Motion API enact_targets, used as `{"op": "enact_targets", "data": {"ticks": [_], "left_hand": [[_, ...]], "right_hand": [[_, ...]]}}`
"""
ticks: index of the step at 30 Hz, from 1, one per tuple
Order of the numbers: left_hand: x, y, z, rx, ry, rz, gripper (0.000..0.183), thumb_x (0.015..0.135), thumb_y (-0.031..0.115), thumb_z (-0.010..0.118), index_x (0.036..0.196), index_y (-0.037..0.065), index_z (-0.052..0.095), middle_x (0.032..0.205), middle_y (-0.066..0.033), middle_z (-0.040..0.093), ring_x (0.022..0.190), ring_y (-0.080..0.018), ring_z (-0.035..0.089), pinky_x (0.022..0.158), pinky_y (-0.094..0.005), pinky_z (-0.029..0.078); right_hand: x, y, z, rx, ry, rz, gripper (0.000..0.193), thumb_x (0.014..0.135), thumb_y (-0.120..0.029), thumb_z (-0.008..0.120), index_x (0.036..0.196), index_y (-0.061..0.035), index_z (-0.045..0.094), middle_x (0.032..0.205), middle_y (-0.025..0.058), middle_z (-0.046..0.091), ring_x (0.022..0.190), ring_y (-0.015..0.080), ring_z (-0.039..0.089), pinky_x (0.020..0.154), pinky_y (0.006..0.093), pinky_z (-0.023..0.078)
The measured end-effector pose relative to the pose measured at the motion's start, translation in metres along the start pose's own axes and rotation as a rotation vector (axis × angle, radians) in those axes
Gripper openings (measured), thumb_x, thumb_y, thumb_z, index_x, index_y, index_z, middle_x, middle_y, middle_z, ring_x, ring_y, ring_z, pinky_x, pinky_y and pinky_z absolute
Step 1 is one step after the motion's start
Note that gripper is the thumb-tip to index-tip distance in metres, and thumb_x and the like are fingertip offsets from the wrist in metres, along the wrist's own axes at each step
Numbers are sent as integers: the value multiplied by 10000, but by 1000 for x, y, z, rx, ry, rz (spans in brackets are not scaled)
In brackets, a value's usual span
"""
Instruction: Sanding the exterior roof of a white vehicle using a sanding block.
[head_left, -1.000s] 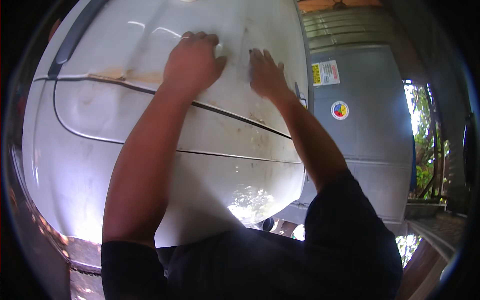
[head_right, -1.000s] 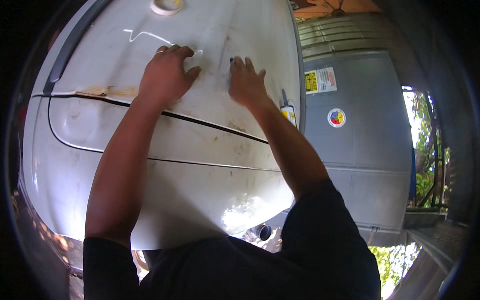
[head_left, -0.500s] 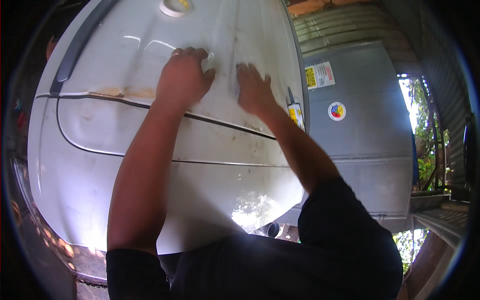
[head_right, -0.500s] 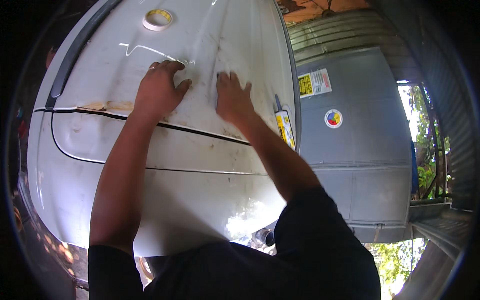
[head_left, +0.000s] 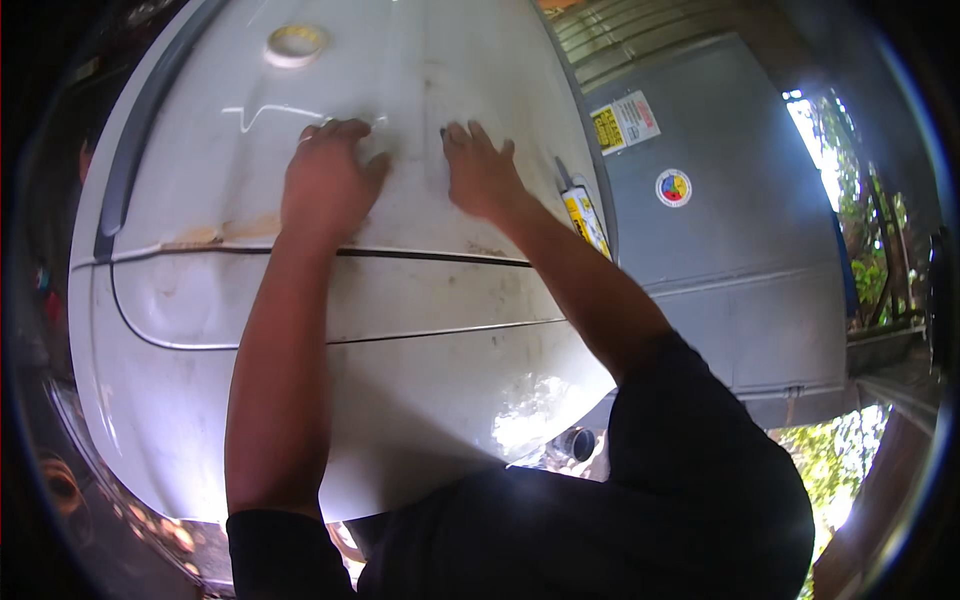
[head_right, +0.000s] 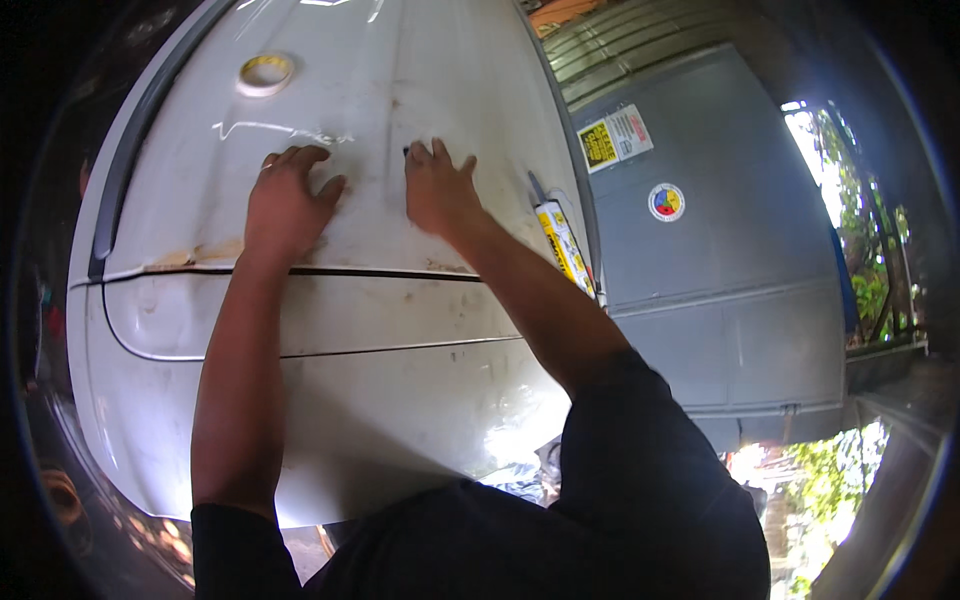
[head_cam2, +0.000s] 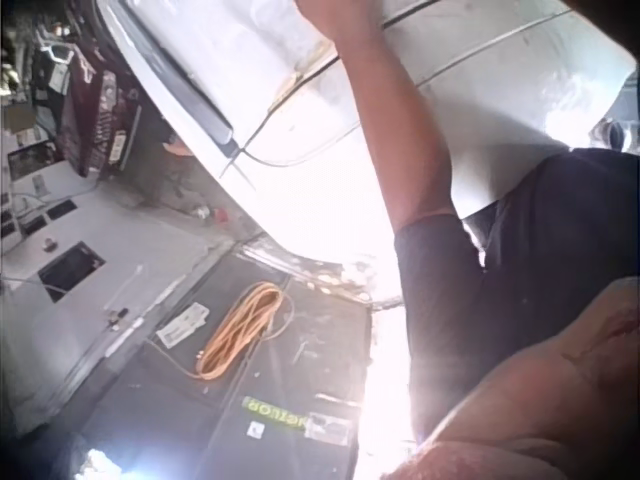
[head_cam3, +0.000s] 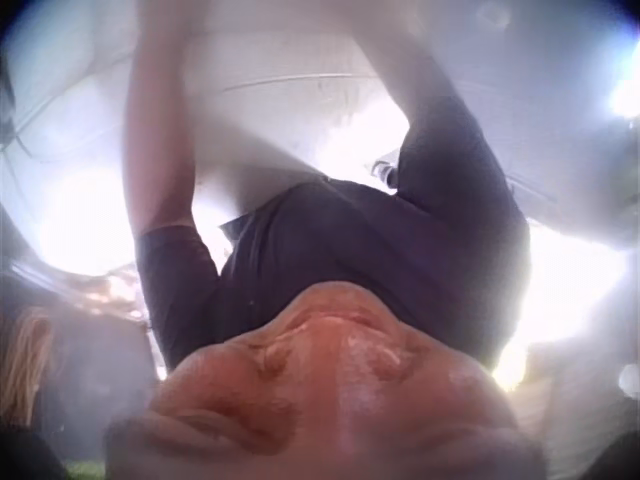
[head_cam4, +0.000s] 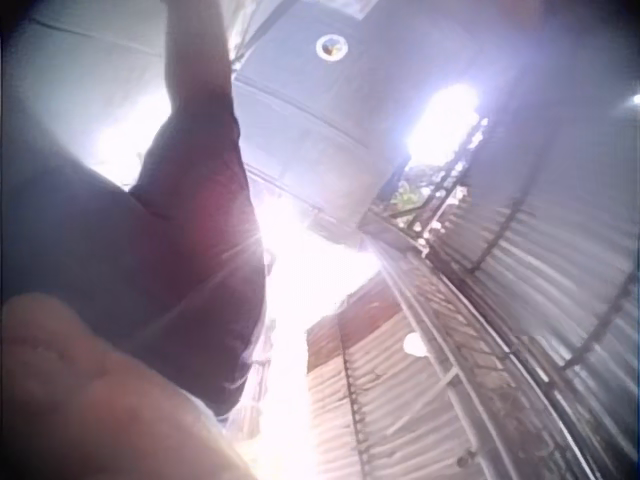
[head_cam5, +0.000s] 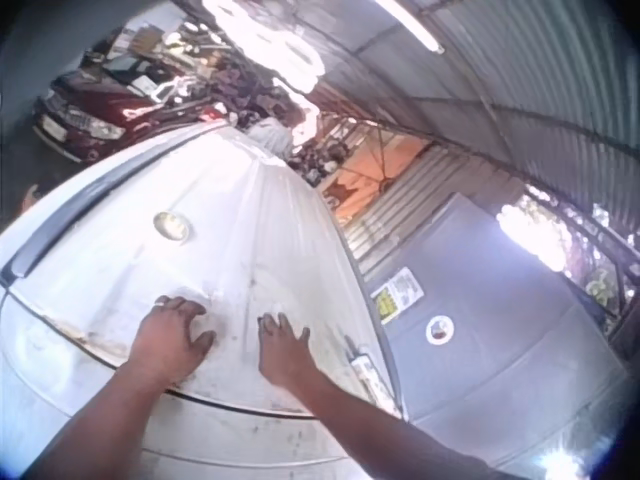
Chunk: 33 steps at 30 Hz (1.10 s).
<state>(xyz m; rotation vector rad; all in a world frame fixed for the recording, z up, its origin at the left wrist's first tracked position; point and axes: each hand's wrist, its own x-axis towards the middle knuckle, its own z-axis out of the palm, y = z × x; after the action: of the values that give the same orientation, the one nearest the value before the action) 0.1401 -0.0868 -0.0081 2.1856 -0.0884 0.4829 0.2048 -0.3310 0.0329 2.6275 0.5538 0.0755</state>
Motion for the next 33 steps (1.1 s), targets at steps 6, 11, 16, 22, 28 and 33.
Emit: {"op": "enact_targets", "data": {"ticks": [6, 11, 16, 22, 28, 33], "left_hand": [[-15, -12, -2, 81, -15, -11, 428, 963, 274, 806, 1329, 59, 747, 1337, -157, 753, 1292, -405, 652, 1101, -492, 556], [-9, 17, 0, 124, -22, 26, 424, 951, 273, 796, 1310, 50, 755, 1335, -152, 743, 1305, -405, 633, 1101, -505, 561], [-11, 11, -4, 142, -30, -7, 439, 956, 275, 800, 1328, 49, 746, 1351, -158, 740, 1308, -408, 633, 1112, -507, 549], [-14, 18, -1, 193, -29, 28, 459, 952, 275, 806, 1343, 45, 739, 1372, -166, 731, 1321, -416, 623, 1120, -510, 548], [-9, 21, 5, 203, -27, 10, 476, 935, 271, 817, 1342, 37, 739, 1403, -174, 720, 1337, -412, 616, 1121, -515, 558], [-13, 18, 3, 207, 23, 33, 505, 940, 284, 812, 1350, 1, 727, 1430, -216, 702, 1365, -443, 595, 1133, -526, 549]], "right_hand": [[-1, -28, 16, 221, -68, 88, 615, 1026, -129, 606, 1603, 59, 504, 1731, 185, 465, 1631, 401, 402, 1145, 833, 428], [6, 11, -4, 31, -64, 70, 605, 1035, -129, 599, 1603, 62, 522, 1733, 185, 474, 1630, 442, 396, 1158, 847, 396], [-3, -13, 20, 163, 40, 52, 599, 1024, -131, 613, 1582, 74, 535, 1698, 181, 505, 1601, 465, 424, 1144, 852, 404], [0, 13, 27, 197, 63, 30, 588, 1002, -94, 612, 1561, 68, 531, 1616, 228, 534, 1575, 459, 443, 1097, 886, 413], [-6, 10, 55, 129, 295, -94, 624, 922, -160, 754, 1486, 64, 609, 1581, 233, 550, 1583, 461, 446, 1085, 893, 418], [15, 17, 16, -29, 3, -62, 562, 992, -126, 638, 1525, 45, 585, 1656, 146, 518, 1584, 414, 444, 1074, 853, 464]]}}
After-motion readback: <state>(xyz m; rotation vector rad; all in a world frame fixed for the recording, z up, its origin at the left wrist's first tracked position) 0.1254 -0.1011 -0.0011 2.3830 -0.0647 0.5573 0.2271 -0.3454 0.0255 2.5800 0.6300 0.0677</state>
